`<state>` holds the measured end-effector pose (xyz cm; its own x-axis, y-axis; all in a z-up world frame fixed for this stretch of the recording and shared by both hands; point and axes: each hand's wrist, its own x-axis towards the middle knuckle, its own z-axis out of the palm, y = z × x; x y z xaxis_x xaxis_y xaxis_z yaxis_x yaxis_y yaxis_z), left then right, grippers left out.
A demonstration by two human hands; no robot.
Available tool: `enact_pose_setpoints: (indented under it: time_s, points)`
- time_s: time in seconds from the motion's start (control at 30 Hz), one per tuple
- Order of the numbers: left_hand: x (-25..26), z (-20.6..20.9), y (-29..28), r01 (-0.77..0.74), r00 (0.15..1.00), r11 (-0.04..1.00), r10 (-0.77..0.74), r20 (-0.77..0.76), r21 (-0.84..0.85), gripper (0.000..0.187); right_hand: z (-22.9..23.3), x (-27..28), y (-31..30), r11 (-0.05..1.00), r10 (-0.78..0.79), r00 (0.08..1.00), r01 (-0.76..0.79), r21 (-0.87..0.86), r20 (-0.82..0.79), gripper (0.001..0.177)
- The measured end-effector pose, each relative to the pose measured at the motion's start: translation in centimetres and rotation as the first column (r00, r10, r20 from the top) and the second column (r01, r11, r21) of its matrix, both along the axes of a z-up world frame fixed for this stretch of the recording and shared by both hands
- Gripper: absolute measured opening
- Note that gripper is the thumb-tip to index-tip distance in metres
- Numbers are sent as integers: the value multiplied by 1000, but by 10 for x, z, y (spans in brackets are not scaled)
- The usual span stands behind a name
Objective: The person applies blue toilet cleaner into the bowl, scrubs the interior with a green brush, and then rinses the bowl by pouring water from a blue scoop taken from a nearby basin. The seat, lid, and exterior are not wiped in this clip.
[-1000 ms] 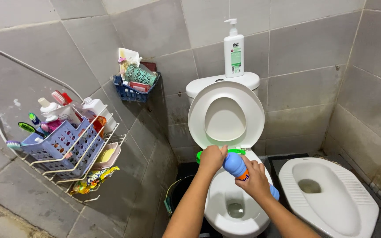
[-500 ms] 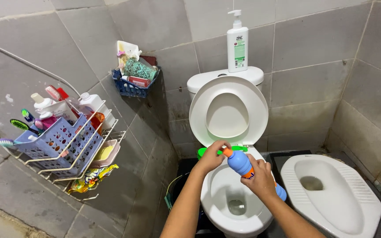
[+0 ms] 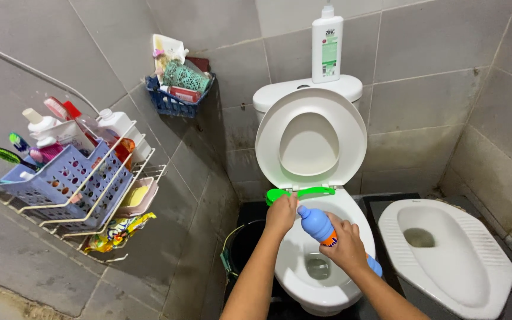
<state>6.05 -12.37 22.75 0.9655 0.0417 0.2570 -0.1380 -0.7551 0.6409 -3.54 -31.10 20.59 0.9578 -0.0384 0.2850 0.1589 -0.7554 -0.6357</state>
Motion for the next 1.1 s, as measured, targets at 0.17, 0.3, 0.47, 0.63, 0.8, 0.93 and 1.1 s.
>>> enact_pose_setpoints:
  time_s: [0.17,0.3,0.47,0.63,0.8,0.93,1.1]
  points:
    - [10,-64,15,-12,1000,998,12,13,-54,53,-29,14,-2,999,-3,988,-5,-51,-153,100]
    - [9,-124,27,-61,992,994,50,-115,-93,52,-46,22,3,998,-24,929,-2,-68,-370,102]
    - [-11,-165,41,0,973,995,-22,-229,-96,53,-51,23,10,997,6,841,35,64,-542,96]
    - [-22,-190,51,40,939,999,-48,-341,-32,54,-80,43,13,996,20,817,34,83,-576,94]
    - [-25,-198,52,71,916,996,-43,-399,55,53,-108,64,14,985,79,771,38,170,-632,88]
    - [-21,-193,55,98,886,994,-62,-459,56,54,-152,95,10,983,78,760,50,178,-645,82]
    - [-16,-202,58,102,860,995,-82,-504,14,58,-186,119,3,767,273,650,298,569,-709,60]
